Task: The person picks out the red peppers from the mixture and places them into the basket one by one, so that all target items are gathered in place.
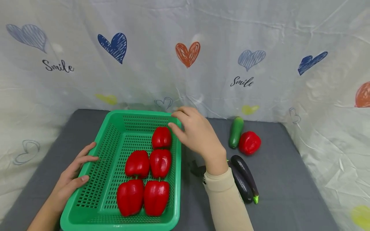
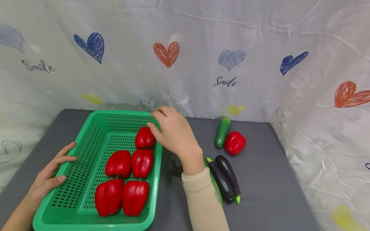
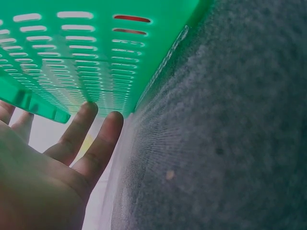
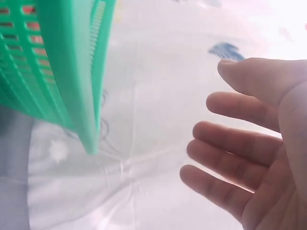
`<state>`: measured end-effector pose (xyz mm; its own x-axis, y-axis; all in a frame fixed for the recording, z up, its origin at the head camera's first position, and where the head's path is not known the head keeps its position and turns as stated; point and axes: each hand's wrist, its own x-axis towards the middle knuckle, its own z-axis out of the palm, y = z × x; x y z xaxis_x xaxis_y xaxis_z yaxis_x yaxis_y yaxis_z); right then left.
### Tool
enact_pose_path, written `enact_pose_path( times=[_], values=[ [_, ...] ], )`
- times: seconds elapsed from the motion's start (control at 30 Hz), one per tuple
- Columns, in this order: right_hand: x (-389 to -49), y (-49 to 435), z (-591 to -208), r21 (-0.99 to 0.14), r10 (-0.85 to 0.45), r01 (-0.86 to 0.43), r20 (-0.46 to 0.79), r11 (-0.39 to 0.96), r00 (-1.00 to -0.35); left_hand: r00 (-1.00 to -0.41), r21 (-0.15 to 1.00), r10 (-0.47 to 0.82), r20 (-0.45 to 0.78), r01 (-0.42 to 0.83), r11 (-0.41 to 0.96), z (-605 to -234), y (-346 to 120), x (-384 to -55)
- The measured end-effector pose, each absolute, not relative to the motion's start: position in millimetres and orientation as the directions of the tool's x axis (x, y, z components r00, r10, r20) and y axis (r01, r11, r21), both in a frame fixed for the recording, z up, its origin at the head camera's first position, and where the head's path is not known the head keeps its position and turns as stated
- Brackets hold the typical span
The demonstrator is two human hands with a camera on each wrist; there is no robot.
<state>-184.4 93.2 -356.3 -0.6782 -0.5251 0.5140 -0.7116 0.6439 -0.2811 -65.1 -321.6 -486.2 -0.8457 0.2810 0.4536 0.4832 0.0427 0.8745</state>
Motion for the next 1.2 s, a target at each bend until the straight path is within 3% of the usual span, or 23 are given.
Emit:
enact_pose_path(
  times=[0.27, 0.5, 0.8, 1.2],
  values=[
    [-187, 133, -351, -0.458, -0.405, -0.552, 0.384, 0.696, -0.830, -0.821, 0.860, 0.297, 0.488, 0.510, -0.001, -491, -323, -68],
    [-193, 177, -354, -0.592, -0.274, -0.333, 0.192, 0.734, -0.943, -0.822, 0.861, 0.298, 0.484, 0.509, 0.006, -491, -323, -69],
    [-198, 219, -365, -0.639, -0.102, -0.110, 0.049, 0.761, -0.994, -0.819, 0.858, 0.298, 0.490, 0.513, 0.000, -491, -323, -68],
    [-197, 261, -379, -0.626, 0.030, 0.105, -0.129, 0.772, -0.991, -0.831, 0.866, 0.291, 0.475, 0.500, 0.015, -491, -323, -67]
  ],
)
